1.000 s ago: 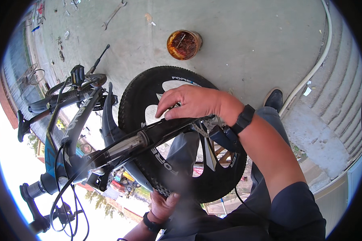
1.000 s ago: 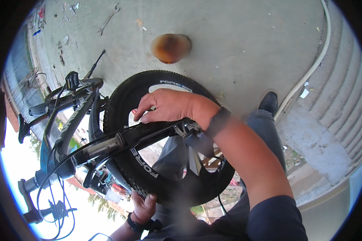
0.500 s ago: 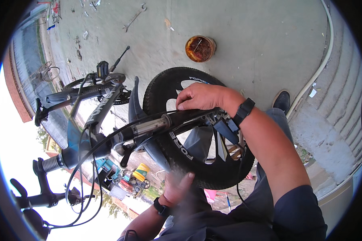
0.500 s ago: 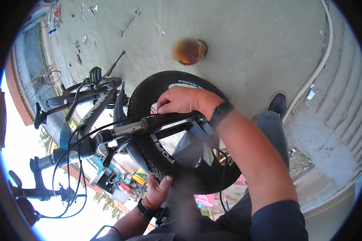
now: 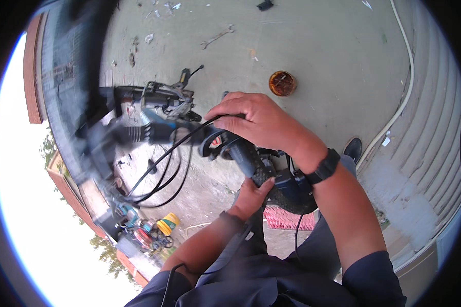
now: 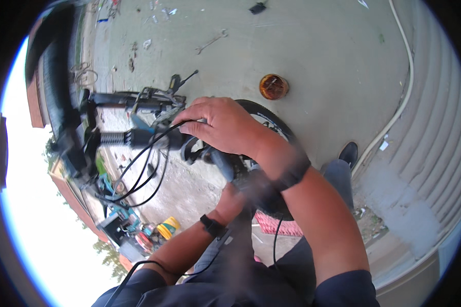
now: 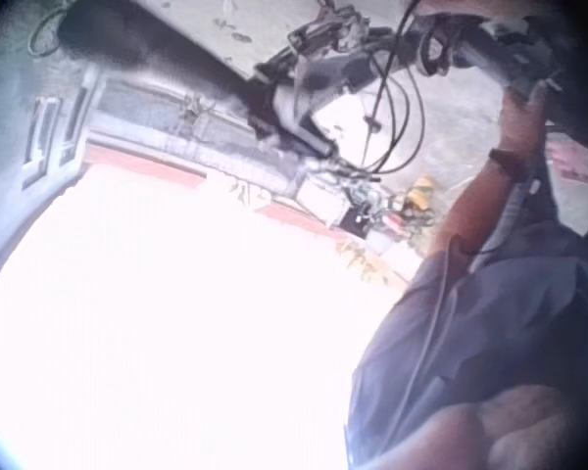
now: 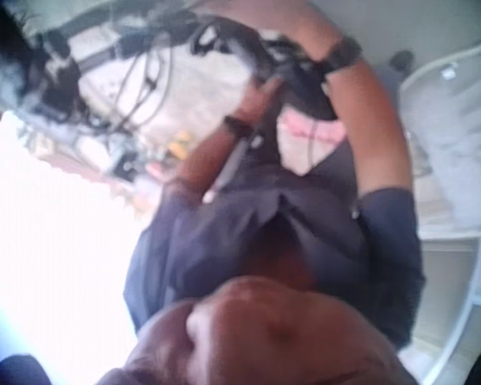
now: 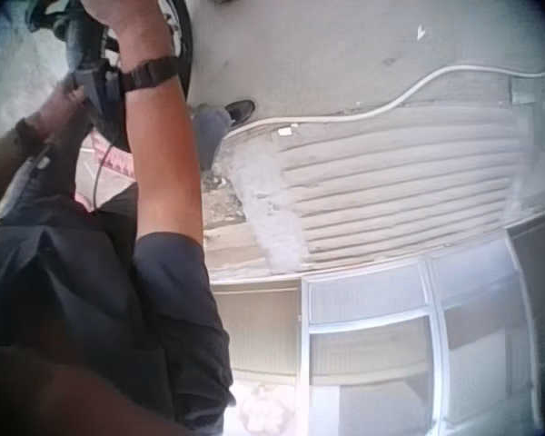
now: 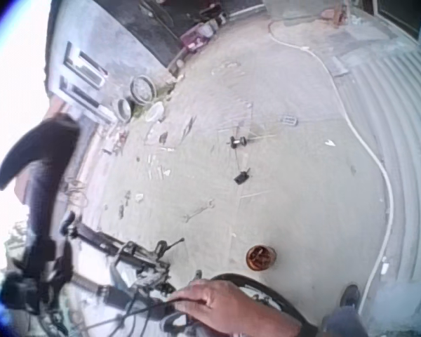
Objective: The person adjusts the bicycle handlebar and brake lever, then walks around the yard to pick up a small black device. They attach the device to the handlebar and secure it with a strap, completing the installation.
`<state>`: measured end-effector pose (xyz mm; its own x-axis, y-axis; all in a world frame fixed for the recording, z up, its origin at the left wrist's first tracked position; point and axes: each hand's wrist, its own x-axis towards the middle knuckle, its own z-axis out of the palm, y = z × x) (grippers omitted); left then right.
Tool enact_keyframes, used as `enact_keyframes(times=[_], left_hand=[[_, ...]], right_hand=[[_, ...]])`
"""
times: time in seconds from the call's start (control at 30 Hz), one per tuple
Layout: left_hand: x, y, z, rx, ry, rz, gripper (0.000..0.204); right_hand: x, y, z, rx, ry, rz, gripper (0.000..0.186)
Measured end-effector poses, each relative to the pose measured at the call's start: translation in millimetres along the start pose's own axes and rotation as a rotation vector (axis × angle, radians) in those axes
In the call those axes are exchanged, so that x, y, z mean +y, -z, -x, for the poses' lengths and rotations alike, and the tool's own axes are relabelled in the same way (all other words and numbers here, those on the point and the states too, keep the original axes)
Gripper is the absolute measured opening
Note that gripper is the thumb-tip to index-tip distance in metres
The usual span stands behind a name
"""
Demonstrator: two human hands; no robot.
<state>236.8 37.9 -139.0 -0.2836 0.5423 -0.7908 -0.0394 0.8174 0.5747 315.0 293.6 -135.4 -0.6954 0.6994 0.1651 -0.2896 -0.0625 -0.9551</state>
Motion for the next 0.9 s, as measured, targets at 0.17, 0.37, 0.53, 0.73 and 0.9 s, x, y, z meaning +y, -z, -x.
enact_keyframes(times=[0.17, 0.37, 0.53, 0.73, 0.9], left_hand=[[7, 20, 22, 0.040, 0.032, -0.286, 0.081], [33, 87, 90, 0.166, -0.008, 0.049, 0.066], [61, 156, 141, 0.283, -0.119, 0.456, 0.045], [88, 183, 154, 0.163, -0.312, 0.942, 0.038], [102, 179, 141, 0.042, -0.334, 1.250, 0.027]], right_hand=[[-74, -29, -10, -0.088, 0.129, 0.119, 0.020], [-110, -57, -13, -0.179, 0.001, 0.349, 0.017], [-123, -62, -3, -0.137, -0.070, 0.436, 0.016], [-123, -67, 1, -0.069, -0.145, 0.428, 0.018], [-120, -70, 5, -0.015, -0.218, 0.446, 0.017]])
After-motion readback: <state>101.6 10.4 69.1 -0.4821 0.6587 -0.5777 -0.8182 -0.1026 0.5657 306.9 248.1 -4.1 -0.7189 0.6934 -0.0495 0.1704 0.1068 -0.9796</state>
